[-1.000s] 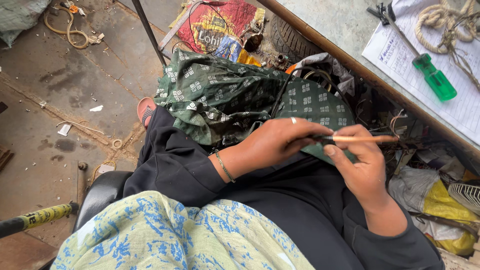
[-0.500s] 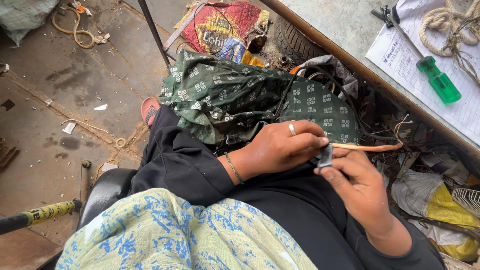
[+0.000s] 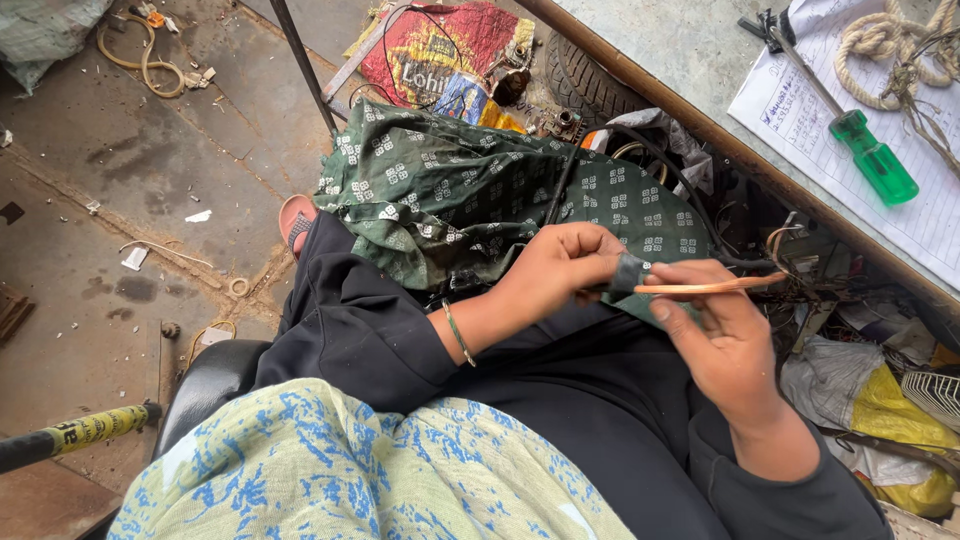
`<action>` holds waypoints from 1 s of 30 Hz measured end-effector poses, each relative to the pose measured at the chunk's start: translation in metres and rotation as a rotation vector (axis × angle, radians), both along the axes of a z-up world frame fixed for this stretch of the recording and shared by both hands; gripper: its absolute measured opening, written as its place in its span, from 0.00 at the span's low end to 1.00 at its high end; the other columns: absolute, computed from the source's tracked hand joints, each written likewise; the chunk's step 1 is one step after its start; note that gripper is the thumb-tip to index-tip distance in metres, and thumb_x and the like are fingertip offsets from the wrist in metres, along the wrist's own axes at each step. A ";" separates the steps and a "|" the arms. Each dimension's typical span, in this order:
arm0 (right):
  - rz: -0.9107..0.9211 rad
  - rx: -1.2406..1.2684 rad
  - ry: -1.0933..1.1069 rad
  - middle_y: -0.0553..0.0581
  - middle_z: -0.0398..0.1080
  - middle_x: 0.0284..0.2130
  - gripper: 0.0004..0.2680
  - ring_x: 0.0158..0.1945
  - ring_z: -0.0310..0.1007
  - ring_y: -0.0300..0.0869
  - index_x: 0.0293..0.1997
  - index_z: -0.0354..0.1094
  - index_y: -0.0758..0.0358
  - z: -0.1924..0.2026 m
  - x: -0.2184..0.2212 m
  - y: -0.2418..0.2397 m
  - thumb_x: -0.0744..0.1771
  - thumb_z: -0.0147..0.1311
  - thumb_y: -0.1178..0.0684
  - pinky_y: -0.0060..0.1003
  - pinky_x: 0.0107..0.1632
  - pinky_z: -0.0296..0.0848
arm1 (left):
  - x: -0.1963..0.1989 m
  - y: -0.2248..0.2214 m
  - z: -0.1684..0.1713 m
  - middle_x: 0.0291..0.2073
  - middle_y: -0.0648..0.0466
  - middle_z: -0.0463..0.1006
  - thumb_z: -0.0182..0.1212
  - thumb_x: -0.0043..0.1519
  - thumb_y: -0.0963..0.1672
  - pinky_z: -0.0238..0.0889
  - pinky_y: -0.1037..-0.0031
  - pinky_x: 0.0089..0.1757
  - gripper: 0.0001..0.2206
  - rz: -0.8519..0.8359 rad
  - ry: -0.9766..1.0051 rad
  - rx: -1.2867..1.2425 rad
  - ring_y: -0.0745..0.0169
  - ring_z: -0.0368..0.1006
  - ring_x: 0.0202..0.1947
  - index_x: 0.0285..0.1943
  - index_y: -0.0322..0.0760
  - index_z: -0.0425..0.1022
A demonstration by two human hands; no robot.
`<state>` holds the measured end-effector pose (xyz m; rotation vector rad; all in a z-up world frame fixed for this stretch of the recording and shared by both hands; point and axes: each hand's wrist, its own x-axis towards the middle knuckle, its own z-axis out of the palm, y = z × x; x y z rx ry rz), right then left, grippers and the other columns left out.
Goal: The person works on a component with wires, using a thin stick-like tool to apply material and their hands to wrap tape around connections.
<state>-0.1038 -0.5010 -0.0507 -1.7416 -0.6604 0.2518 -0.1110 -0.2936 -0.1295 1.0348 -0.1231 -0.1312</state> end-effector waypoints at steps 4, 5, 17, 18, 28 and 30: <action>0.132 0.066 -0.025 0.57 0.63 0.55 0.13 0.59 0.68 0.39 0.56 0.70 0.67 -0.013 0.003 -0.002 0.66 0.56 0.70 0.34 0.64 0.69 | 0.005 -0.002 -0.014 0.20 0.63 0.70 0.58 0.67 0.46 0.58 0.82 0.24 0.11 -0.091 0.066 0.054 0.78 0.63 0.19 0.33 0.36 0.76; 0.149 0.059 -0.029 0.57 0.62 0.55 0.13 0.59 0.67 0.39 0.55 0.70 0.66 -0.014 0.003 -0.003 0.66 0.57 0.69 0.34 0.64 0.68 | 0.004 -0.002 -0.016 0.21 0.63 0.70 0.58 0.67 0.46 0.57 0.82 0.24 0.12 -0.103 0.068 0.035 0.78 0.63 0.19 0.33 0.36 0.75; 0.060 -0.014 -0.137 0.55 0.61 0.56 0.11 0.58 0.69 0.38 0.51 0.72 0.66 -0.019 0.003 -0.002 0.66 0.56 0.71 0.33 0.62 0.73 | 0.000 -0.007 -0.010 0.30 0.62 0.74 0.56 0.70 0.49 0.61 0.84 0.32 0.12 -0.156 -0.048 0.022 0.79 0.66 0.29 0.44 0.38 0.76; 0.068 -0.004 -0.144 0.56 0.61 0.56 0.12 0.59 0.70 0.39 0.52 0.71 0.66 -0.018 0.003 -0.002 0.66 0.56 0.71 0.34 0.62 0.74 | 0.000 -0.006 -0.011 0.33 0.62 0.75 0.55 0.71 0.48 0.63 0.83 0.35 0.11 -0.159 -0.073 -0.010 0.79 0.68 0.32 0.46 0.37 0.75; 0.057 0.301 0.231 0.60 0.67 0.54 0.12 0.56 0.72 0.41 0.57 0.62 0.65 -0.022 0.007 -0.002 0.68 0.52 0.67 0.40 0.58 0.76 | -0.017 0.019 0.041 0.43 0.51 0.76 0.58 0.67 0.41 0.70 0.73 0.45 0.08 0.332 -0.561 0.664 0.62 0.76 0.42 0.53 0.34 0.75; -0.001 0.319 0.242 0.60 0.69 0.51 0.07 0.53 0.73 0.41 0.56 0.65 0.67 -0.025 0.009 -0.005 0.71 0.50 0.64 0.40 0.54 0.77 | -0.022 0.025 0.051 0.43 0.50 0.76 0.60 0.67 0.41 0.70 0.69 0.46 0.07 0.376 -0.702 0.724 0.55 0.76 0.45 0.53 0.37 0.74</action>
